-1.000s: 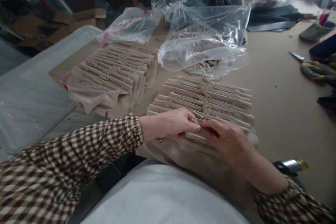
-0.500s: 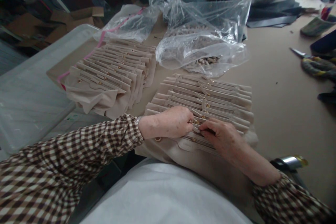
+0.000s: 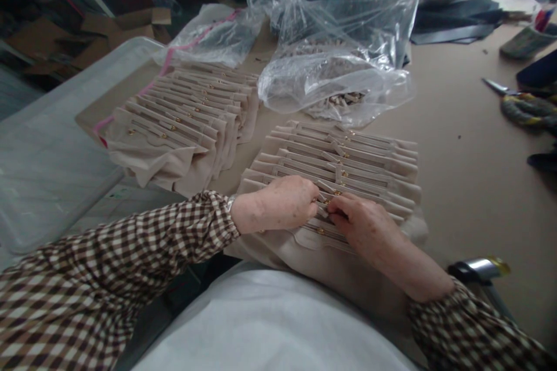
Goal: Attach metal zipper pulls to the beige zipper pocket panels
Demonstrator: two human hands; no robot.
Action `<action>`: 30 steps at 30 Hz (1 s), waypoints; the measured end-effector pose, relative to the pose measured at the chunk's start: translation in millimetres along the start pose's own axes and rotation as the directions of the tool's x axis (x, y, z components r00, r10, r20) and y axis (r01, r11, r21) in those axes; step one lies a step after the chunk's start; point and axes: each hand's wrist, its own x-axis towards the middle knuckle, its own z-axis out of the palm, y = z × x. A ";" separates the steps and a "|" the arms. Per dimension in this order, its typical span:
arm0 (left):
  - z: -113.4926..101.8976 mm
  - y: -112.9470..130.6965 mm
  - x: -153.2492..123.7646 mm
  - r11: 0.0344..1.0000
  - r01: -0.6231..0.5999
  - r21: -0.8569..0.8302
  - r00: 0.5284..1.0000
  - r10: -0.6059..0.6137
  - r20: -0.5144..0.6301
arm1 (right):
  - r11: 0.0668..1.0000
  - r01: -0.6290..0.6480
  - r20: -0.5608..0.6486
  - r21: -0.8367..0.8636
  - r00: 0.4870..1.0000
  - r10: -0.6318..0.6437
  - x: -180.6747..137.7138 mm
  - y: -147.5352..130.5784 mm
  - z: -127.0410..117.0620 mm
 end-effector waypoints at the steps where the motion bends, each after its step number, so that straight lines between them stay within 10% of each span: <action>1: 0.6 -0.2 0.1 1.000 0.002 0.003 1.000 -0.002 0.003 | 1.000 -0.004 0.001 0.008 1.000 0.004 0.5 0.1 0.1; 9: 4.5 -6.4 1.3 0.999 0.029 -0.032 0.999 -0.030 -0.031 | 0.995 -0.088 0.023 -0.053 0.996 0.089 2.7 -4.3 -0.6; 15: -2.5 -14.2 -5.3 0.931 -0.006 -0.364 0.990 -0.047 -0.136 | 0.982 -0.048 -0.051 0.182 0.997 0.058 3.7 -4.4 -10.4; 25: 7.6 6.1 -4.3 0.660 -0.214 -0.720 0.971 0.063 -0.231 | 0.492 0.082 -0.199 0.867 0.961 0.190 18.2 -31.0 -7.4; 30: 1.7 7.5 -11.0 0.520 -0.173 -0.836 0.984 0.052 -0.171 | 0.514 0.137 -0.260 0.847 0.949 0.177 2.4 -29.9 -16.5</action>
